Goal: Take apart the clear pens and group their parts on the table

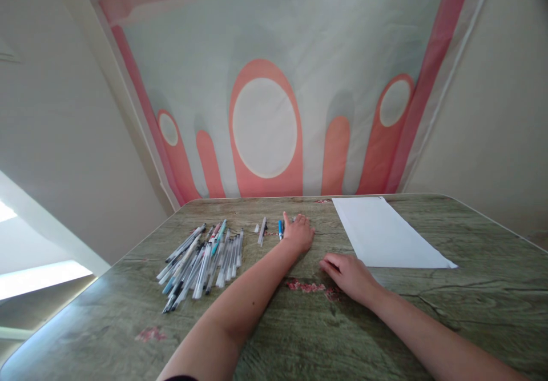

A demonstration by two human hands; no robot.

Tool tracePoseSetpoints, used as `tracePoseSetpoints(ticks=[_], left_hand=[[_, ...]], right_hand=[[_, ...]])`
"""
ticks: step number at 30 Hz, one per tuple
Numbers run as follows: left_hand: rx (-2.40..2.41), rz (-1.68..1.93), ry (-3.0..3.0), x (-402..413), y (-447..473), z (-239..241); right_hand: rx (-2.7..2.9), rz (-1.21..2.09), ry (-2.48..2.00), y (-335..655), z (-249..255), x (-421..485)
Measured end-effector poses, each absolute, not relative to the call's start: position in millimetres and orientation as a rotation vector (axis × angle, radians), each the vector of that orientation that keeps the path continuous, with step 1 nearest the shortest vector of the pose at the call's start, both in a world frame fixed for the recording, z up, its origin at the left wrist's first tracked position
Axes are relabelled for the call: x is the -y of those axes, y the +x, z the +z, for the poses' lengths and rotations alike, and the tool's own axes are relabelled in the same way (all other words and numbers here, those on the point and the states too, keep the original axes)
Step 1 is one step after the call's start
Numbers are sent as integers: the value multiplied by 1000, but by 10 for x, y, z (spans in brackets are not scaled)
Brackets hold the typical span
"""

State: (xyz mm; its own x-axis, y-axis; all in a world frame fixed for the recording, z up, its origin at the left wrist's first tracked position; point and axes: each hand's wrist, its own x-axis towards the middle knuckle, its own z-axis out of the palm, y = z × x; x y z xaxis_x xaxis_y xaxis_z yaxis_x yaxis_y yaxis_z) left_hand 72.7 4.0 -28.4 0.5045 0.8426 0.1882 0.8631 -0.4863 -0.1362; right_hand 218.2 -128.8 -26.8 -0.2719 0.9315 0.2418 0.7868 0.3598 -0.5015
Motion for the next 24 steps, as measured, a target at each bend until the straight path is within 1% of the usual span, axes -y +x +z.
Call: tracePoseSetpoints(ticks=[24], left_hand=[[1551,-103,-2436,4,-14,-214]], right_hand=[[2104,452,-1479,2179,-283,1290]])
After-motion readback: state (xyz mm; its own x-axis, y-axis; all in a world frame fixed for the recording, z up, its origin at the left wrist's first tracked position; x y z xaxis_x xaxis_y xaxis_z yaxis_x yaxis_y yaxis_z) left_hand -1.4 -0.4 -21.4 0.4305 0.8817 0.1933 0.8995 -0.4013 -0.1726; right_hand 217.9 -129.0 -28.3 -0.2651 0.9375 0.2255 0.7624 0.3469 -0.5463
